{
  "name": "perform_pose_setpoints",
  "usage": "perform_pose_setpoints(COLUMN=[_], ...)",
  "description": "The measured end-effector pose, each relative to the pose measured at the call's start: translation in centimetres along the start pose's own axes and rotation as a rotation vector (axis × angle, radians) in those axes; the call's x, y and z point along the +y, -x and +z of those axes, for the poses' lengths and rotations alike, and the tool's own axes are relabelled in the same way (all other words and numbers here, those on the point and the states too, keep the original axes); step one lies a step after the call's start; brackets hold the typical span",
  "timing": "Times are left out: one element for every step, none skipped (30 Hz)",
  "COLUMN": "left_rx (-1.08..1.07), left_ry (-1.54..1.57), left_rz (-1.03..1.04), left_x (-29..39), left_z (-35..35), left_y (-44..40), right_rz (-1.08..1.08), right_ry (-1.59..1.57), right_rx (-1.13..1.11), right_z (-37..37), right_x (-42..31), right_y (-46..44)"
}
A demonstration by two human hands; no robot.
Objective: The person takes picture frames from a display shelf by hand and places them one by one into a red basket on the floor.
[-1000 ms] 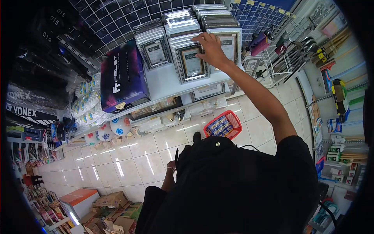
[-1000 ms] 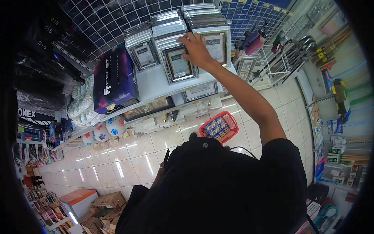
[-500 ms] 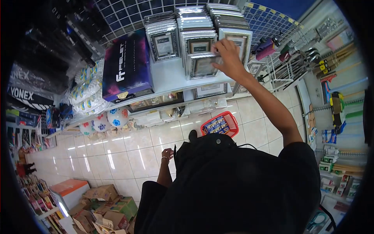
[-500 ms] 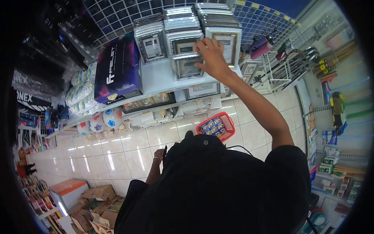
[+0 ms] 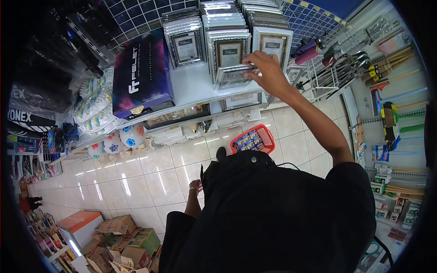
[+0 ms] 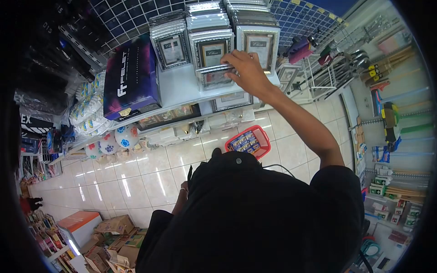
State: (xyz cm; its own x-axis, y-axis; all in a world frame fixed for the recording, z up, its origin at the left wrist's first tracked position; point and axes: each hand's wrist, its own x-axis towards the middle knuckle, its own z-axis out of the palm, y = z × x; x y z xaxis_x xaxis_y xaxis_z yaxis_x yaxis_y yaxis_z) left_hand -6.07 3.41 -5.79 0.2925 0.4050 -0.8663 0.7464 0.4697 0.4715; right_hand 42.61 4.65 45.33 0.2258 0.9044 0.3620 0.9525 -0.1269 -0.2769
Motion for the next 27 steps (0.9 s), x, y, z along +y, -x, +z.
perform_pose_setpoints(left_rx=[0.005,0.013,0.023,0.033,0.045,0.054,0.065,0.071,0.075,0.08,0.081,0.083,0.083,0.085,0.083,0.079,0.077,0.074,0.076,0.073,0.074,0.073,0.078,0.085,0.094,0.1,0.105], left_ry=[0.02,0.051,0.079,0.109,0.14,0.156,0.169,0.175,0.17,0.158,0.135,0.095,0.053,-0.004,-0.06,-0.111,-0.156,-0.193,-0.221,-0.244,-0.258,-0.266,-0.272,-0.272,-0.269,-0.269,-0.288], left_rz=[0.01,0.017,0.019,0.025,0.03,0.035,0.042,0.049,0.052,0.052,0.049,0.048,0.053,0.054,0.061,0.07,0.079,0.091,0.098,0.108,0.121,0.134,0.147,0.164,0.193,0.232,0.285], left_x=[0.6,1.3,1.9,2.5,3.1,3.4,3.5,3.6,3.7,3.6,3.3,3.0,2.7,2.2,1.8,1.7,1.6,1.4,1.4,1.3,1.6,2.1,2.3,2.7,3.5,4.2,4.6], left_z=[-0.2,-0.5,-0.7,-1.0,-1.3,-1.5,-1.8,-2.1,-2.3,-2.7,-2.8,-3.0,-3.1,-3.3,-3.4,-3.6,-3.6,-3.9,-4.1,-4.2,-4.3,-4.3,-4.5,-4.6,-4.5,-4.4,-4.5], left_y=[-0.1,-0.4,-0.3,-0.5,-0.6,-0.7,-0.9,-1.0,-1.2,-1.3,-1.4,-1.4,-1.3,-1.3,-1.2,-1.2,-1.4,-1.5,-1.8,-1.9,-1.9,-2.0,-2.0,-2.1,-2.4,-2.8,-3.2], right_rz=[0.014,-0.004,-0.021,-0.044,-0.028,0.01,0.047,0.048,0.069,0.09,0.093,0.047,0.004,0.014,0.016,0.021,0.038,0.001,-0.042,-0.037,-0.032,-0.04,-0.051,-0.051,0.054,0.165,0.241], right_ry=[-0.004,-0.118,-0.23,-0.261,-0.32,-0.36,-0.395,-0.376,-0.379,-0.382,-0.362,-0.283,-0.208,-0.198,-0.178,-0.159,-0.155,-0.169,-0.182,-0.192,-0.191,-0.197,-0.205,-0.211,-0.351,-0.493,-0.525], right_rx=[-0.005,0.004,0.015,0.032,0.051,-0.004,-0.059,-0.056,-0.03,-0.003,0.0,0.075,0.15,0.155,0.193,0.234,0.244,0.284,0.321,0.326,0.331,0.34,0.348,0.35,0.394,0.435,0.465], right_z=[0.0,0.2,0.1,-0.5,-1.4,-2.6,-3.9,-5.1,-6.2,-7.2,-8.1,-8.7,-9.2,-9.5,-9.6,-9.7,-9.8,-9.8,-9.8,-9.9,-9.9,-9.8,-9.7,-9.4,-9.0,-8.6,-8.5], right_x=[0.5,1.2,2.0,2.6,3.0,3.6,4.3,4.7,4.6,4.4,4.0,3.5,3.1,2.9,2.7,2.7,2.9,3.0,3.2,3.3,3.4,3.6,3.7,3.9,4.2,4.6,5.7], right_y=[0.0,-0.1,-0.2,-0.3,0.0,0.5,1.2,2.1,3.2,4.4,5.5,6.8,8.0,9.2,10.3,11.1,11.6,12.0,12.3,12.6,12.7,12.8,12.7,12.8,13.0,13.4,14.2])
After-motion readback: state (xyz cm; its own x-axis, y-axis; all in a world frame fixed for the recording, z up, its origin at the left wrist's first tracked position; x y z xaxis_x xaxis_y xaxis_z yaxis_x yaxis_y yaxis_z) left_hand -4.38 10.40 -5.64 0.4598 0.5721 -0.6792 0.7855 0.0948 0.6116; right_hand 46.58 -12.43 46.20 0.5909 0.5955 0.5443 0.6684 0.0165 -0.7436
